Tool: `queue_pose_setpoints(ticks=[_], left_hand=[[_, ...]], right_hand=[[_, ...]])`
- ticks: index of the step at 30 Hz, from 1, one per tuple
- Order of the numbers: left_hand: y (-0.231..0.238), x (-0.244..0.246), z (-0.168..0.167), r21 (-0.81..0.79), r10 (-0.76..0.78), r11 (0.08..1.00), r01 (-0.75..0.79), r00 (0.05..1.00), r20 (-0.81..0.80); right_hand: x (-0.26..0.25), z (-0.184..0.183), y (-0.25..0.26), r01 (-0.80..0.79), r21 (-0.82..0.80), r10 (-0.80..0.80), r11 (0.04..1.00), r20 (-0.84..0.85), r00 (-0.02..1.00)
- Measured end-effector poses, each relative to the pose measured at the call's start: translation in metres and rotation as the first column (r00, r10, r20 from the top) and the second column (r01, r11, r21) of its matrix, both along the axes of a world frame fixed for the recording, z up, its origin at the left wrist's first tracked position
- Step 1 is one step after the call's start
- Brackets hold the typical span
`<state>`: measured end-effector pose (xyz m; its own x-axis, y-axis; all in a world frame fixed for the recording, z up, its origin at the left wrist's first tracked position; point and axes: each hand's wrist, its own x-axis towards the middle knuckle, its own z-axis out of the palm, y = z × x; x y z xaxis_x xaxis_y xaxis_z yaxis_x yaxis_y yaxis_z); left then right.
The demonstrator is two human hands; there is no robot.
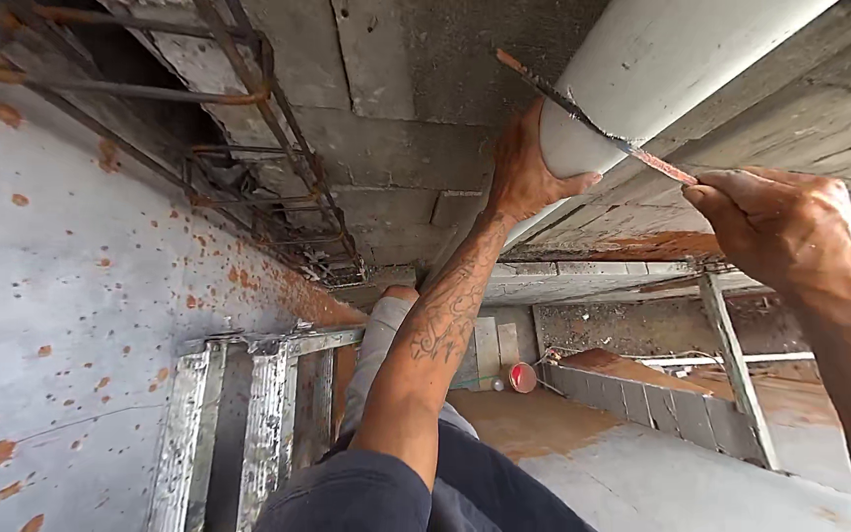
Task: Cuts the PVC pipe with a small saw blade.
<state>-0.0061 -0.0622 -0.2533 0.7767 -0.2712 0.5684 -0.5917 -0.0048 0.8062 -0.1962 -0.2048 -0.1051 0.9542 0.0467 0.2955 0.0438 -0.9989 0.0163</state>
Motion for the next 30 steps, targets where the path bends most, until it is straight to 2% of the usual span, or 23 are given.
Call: queue_pose_setpoints(ticks=[5, 8, 13, 18, 21, 27, 30], left_hand=[[-0.002, 0.004, -0.001, -0.024, 0.015, 1.0, -0.014, 0.999, 0.031], [-0.003, 0.003, -0.004, -0.009, 0.01, 1.0, -0.01, 0.999, 0.032], [0.005, 0.011, -0.022, 0.077, -0.08, 0.994, 0.081, 0.997, -0.024], [0.0, 0.005, -0.026, 0.012, -0.107, 0.994, 0.108, 0.994, -0.025], [-0.002, 0.004, -0.03, -0.026, -0.106, 0.994, 0.106, 0.994, -0.019], [0.0, 0.003, -0.029, -0.002, -0.135, 0.991, 0.135, 0.989, -0.057], [0.002, 0.003, -0.028, 0.024, -0.135, 0.99, 0.136, 0.989, -0.062]], right_hand=[[-0.052, -0.016, -0.017, 0.1, -0.052, -0.098, 0.994, 0.041, 0.994], [-0.069, -0.011, -0.012, 0.185, -0.067, -0.184, 0.98, 0.017, 0.983], [-0.075, -0.009, 0.017, 0.221, -0.088, -0.221, 0.971, 0.011, 0.975], [-0.082, 0.0, 0.071, 0.391, -0.13, -0.395, 0.911, -0.004, 0.919], [-0.082, -0.003, 0.082, 0.444, -0.119, -0.447, 0.888, 0.006, 0.895], [-0.076, -0.01, 0.102, 0.502, -0.147, -0.501, 0.852, 0.045, 0.864], [-0.075, 0.001, 0.128, 0.538, -0.171, -0.537, 0.826, 0.053, 0.842]])
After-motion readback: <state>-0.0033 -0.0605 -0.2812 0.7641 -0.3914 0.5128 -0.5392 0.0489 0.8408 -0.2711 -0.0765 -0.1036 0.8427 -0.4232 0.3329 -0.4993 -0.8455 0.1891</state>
